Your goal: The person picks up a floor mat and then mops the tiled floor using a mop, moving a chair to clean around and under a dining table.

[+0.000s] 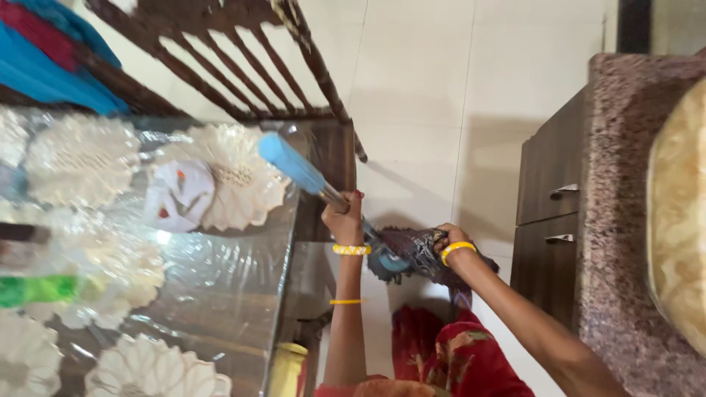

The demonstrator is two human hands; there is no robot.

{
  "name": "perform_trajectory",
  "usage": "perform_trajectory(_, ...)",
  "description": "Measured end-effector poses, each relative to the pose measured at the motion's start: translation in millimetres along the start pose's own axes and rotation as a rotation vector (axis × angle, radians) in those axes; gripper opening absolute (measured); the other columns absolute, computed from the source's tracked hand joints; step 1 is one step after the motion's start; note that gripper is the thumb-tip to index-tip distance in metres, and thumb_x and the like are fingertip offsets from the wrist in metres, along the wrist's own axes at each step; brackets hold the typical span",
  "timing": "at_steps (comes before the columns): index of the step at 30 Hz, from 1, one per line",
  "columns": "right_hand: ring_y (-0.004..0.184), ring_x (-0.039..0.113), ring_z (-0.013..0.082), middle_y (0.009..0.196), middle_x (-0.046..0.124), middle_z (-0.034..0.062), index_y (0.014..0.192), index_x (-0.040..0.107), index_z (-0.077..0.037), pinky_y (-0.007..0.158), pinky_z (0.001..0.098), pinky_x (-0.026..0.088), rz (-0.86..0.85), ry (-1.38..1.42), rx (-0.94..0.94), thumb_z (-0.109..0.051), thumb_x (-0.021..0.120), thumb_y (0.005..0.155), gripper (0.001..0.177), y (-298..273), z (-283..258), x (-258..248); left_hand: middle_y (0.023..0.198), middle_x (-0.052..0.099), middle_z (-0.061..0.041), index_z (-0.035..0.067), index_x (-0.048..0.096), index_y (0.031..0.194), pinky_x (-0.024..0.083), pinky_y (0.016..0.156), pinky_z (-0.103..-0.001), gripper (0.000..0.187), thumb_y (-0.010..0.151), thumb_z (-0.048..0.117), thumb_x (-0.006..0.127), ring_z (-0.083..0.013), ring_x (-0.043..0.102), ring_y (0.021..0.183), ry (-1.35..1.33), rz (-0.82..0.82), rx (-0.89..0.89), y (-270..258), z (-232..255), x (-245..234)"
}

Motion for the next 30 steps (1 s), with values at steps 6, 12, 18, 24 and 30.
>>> perform_trajectory(6, 0.036, 0.037, 0.0102, 0.047, 0.038, -0.0016, 0.061, 0.041, -0.015, 0.036, 0.0255, 0.034, -0.132, 0.214, 0.074, -0.007, 0.061, 0.081, 0.029, -28.4, -22.2, 61.1, 0.06, 0.059, -0.001, 0.0, 0.061, 0.07, 0.042, 0.053, -0.027, 0.026, 0.094, 0.007, 0.069, -0.0086, 0.053, 0.056, -0.024, -0.053, 0.054, 20.9, 79.3, -10.1)
perform_trajectory(12, 0.04, 0.039, 0.0084, 0.052, 0.045, -0.0022, 0.065, 0.047, -0.014, 0.039, 0.0248, 0.037, -0.166, 0.319, -0.052, -0.009, 0.062, 0.086, 0.026, -13.5, -122.4, 135.9, 0.056, 0.047, 0.002, 0.002, 0.048, 0.059, 0.032, 0.049, -0.029, 0.036, 0.091, 0.004, 0.066, -0.0065, 0.043, 0.053, -0.041, 0.007, 0.124, 45.3, 62.0, 28.7)
perform_trajectory(18, 0.04, 0.04, 0.0121, 0.052, 0.044, -0.0008, 0.062, 0.044, -0.014, 0.04, 0.0265, 0.04, -0.12, 0.386, -0.16, -0.007, 0.061, 0.085, 0.03, -27.7, -242.6, 195.0, 0.055, 0.041, 0.004, 0.001, 0.043, 0.059, 0.03, 0.049, -0.03, 0.038, 0.089, 0.003, 0.067, -0.0043, 0.038, 0.056, 0.085, 0.083, 0.114, 64.5, 46.1, 66.2)
perform_trajectory(24, 0.04, 0.043, 0.0139, 0.051, 0.044, -0.0007, 0.059, 0.041, -0.015, 0.042, 0.0279, 0.044, -0.251, 0.623, -0.385, -0.003, 0.06, 0.085, 0.035, -34.8, -458.7, 256.3, 0.054, 0.045, 0.004, 0.001, 0.048, 0.059, 0.031, 0.048, -0.03, 0.035, 0.088, 0.003, 0.067, -0.0035, 0.041, 0.054, 0.077, 0.088, 0.057, 78.2, 41.6, 72.6)
perform_trajectory(30, 0.044, 0.045, 0.0161, 0.054, 0.048, 0.0044, 0.068, 0.052, -0.006, 0.046, 0.0302, 0.044, -0.606, 0.64, -0.605, 0.008, 0.062, 0.087, 0.026, -59.3, -611.1, 271.4, 0.054, 0.043, 0.004, 0.001, 0.047, 0.059, 0.029, 0.048, -0.03, 0.037, 0.086, 0.003, 0.071, -0.0035, 0.039, 0.054, 0.083, 0.092, 0.039, 69.1, 41.8, 85.5)
Point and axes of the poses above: each hand's wrist, its own y-axis towards the middle knuckle, its own x-axis out of the palm, z = x × y, the point moved 5 cm from there along y, towards the middle knuckle
